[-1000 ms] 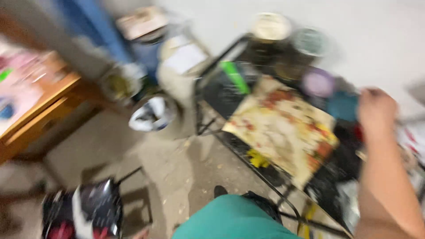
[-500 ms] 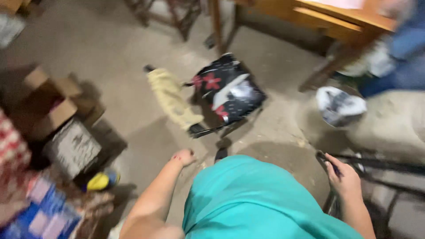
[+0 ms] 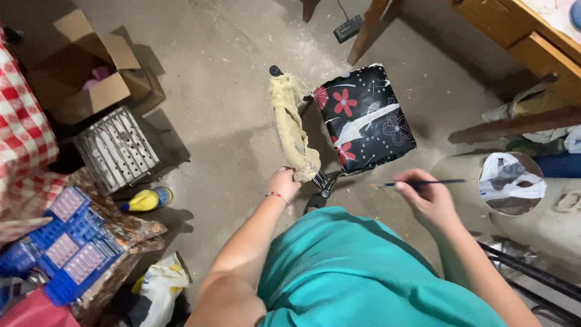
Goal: The person applies a red liquid to the surface of several yellow ceramic pieces using a small brush. They then mix a white powder with water in a small bowl using a green spatula to create a paste, which is subsequently applied to the ceramic pieces.
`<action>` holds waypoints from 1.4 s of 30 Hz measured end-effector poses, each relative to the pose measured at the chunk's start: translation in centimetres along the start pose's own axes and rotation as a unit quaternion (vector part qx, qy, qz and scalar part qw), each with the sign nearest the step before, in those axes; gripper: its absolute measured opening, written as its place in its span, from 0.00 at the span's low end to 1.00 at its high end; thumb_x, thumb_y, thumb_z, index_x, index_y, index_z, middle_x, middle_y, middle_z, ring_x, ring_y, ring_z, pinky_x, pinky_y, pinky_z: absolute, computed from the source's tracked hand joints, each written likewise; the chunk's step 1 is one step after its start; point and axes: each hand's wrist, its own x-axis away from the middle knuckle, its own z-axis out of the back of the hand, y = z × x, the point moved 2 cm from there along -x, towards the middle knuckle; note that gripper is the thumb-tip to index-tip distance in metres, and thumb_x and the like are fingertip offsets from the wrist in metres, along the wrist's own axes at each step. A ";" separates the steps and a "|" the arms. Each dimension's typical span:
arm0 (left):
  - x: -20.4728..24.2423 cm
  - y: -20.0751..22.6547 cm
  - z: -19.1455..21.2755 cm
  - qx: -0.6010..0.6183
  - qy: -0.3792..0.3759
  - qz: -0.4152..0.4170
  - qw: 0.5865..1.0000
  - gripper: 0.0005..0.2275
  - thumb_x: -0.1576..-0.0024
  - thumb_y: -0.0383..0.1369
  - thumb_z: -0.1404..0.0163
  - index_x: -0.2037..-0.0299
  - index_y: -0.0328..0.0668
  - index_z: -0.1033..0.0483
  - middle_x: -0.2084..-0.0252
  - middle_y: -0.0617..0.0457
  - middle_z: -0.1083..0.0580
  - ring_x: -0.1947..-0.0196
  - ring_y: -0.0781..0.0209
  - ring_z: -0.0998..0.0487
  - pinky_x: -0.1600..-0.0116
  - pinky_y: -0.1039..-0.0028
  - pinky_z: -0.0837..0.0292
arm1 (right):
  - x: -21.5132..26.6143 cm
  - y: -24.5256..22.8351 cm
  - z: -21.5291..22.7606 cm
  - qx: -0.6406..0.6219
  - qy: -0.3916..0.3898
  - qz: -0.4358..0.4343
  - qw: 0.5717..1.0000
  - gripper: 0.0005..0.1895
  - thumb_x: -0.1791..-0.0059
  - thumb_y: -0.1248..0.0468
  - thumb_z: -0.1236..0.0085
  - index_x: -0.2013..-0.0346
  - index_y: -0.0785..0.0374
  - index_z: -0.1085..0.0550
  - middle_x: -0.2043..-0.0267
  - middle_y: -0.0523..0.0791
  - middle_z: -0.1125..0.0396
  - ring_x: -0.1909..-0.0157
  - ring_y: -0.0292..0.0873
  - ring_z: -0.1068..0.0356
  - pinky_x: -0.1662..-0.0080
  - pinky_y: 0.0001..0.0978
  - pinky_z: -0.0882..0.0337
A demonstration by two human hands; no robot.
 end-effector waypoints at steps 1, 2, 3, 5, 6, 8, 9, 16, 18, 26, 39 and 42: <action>1.7 0.0 1.6 0.005 -0.001 0.003 1.000 0.16 0.51 0.43 0.45 0.55 0.48 0.18 0.47 0.50 0.24 0.44 0.45 0.21 0.38 0.52 0.25 | -0.5 -2.5 -1.2 0.004 -0.005 -0.001 1.000 0.10 0.49 0.60 0.33 0.54 0.58 0.17 0.61 0.50 0.22 0.56 0.43 0.24 0.47 0.41 0.27; 3.3 0.1 3.6 0.037 0.056 -0.070 0.995 0.14 0.52 0.44 0.40 0.61 0.45 0.18 0.49 0.49 0.24 0.46 0.41 0.22 0.40 0.53 0.26 | -1.1 -4.9 -2.7 -0.086 -0.062 -0.053 0.993 0.12 0.48 0.61 0.38 0.52 0.63 0.18 0.59 0.54 0.22 0.56 0.46 0.24 0.46 0.45 0.27; 5.1 0.3 5.7 0.068 0.113 -0.142 0.981 0.14 0.54 0.44 0.35 0.67 0.43 0.17 0.51 0.48 0.23 0.47 0.38 0.23 0.42 0.53 0.27 | -1.6 -7.2 -4.3 -0.174 -0.117 -0.105 0.972 0.15 0.47 0.62 0.42 0.50 0.68 0.19 0.57 0.58 0.21 0.55 0.49 0.24 0.44 0.49 0.26; 5.6 0.9 7.3 0.172 0.136 -0.201 0.955 0.15 0.52 0.43 0.34 0.72 0.38 0.21 0.54 0.45 0.24 0.51 0.37 0.23 0.45 0.55 0.27 | -4.0 -5.7 -7.8 -0.178 -0.180 -0.078 0.964 0.12 0.47 0.65 0.42 0.52 0.68 0.19 0.59 0.56 0.21 0.57 0.46 0.23 0.47 0.47 0.24; 6.0 1.1 8.3 0.270 0.158 -0.258 0.914 0.19 0.51 0.41 0.32 0.77 0.34 0.26 0.58 0.42 0.25 0.55 0.36 0.22 0.48 0.57 0.27 | -5.0 -5.0 -9.9 -0.185 -0.238 -0.049 0.952 0.10 0.47 0.67 0.41 0.54 0.68 0.20 0.61 0.55 0.20 0.59 0.43 0.23 0.50 0.45 0.22; 4.7 0.9 7.7 0.361 0.092 -0.235 0.898 0.14 0.47 0.40 0.35 0.72 0.36 0.22 0.55 0.43 0.24 0.51 0.43 0.24 0.43 0.58 0.29 | -6.8 -7.0 -12.1 -0.109 -0.245 -0.001 0.963 0.08 0.49 0.67 0.39 0.56 0.66 0.20 0.63 0.53 0.21 0.59 0.45 0.22 0.50 0.45 0.23; 4.0 0.8 7.3 0.449 0.025 -0.211 0.868 0.10 0.42 0.38 0.38 0.67 0.39 0.18 0.51 0.45 0.24 0.48 0.50 0.25 0.39 0.60 0.31 | -7.7 -8.0 -13.2 -0.030 -0.247 0.048 0.967 0.07 0.51 0.66 0.38 0.58 0.63 0.20 0.65 0.51 0.21 0.60 0.46 0.22 0.50 0.46 0.24; 4.2 0.1 4.0 0.611 -0.173 -0.132 0.761 0.11 0.43 0.27 0.43 0.51 0.42 0.25 0.61 0.65 0.22 0.62 0.75 0.20 0.56 0.83 0.23 | -8.2 -5.4 -17.1 -0.016 -0.158 0.115 0.981 0.05 0.50 0.66 0.37 0.60 0.59 0.19 0.65 0.49 0.22 0.55 0.49 0.23 0.46 0.43 0.27; 3.8 0.5 4.9 0.552 -0.069 -0.145 0.818 0.18 0.47 0.26 0.36 0.47 0.37 0.24 0.55 0.58 0.26 0.51 0.68 0.27 0.42 0.71 0.28 | -8.1 -4.6 -17.6 -0.042 -0.139 0.126 0.981 0.05 0.49 0.67 0.38 0.59 0.59 0.19 0.64 0.49 0.22 0.54 0.50 0.22 0.45 0.44 0.27; 4.0 -2.7 5.4 0.399 0.038 -0.104 0.910 0.14 0.60 0.25 0.32 0.68 0.45 0.24 0.69 0.58 0.29 0.65 0.64 0.30 0.55 0.71 0.34 | -8.4 -4.8 -19.0 -0.016 -0.161 0.238 0.958 0.04 0.45 0.64 0.45 0.56 0.57 0.24 0.61 0.45 0.25 0.54 0.49 0.24 0.49 0.40 0.26; 1.3 5.8 17.8 0.028 -0.030 0.111 0.993 0.10 0.47 0.37 0.33 0.59 0.49 0.17 0.61 0.56 0.18 0.59 0.60 0.20 0.46 0.70 0.29 | -7.3 7.4 1.1 -0.375 0.067 -0.092 0.920 0.07 0.45 0.65 0.45 0.55 0.62 0.22 0.68 0.49 0.26 0.71 0.40 0.26 0.65 0.28 0.23; -1.6 15.0 18.0 0.102 0.061 -0.026 0.993 0.11 0.48 0.39 0.35 0.59 0.47 0.17 0.62 0.56 0.17 0.59 0.65 0.21 0.47 0.74 0.30 | -3.5 13.0 10.0 -0.406 0.121 -0.052 0.904 0.14 0.46 0.70 0.48 0.46 0.70 0.27 0.58 0.56 0.23 0.65 0.43 0.22 0.60 0.35 0.18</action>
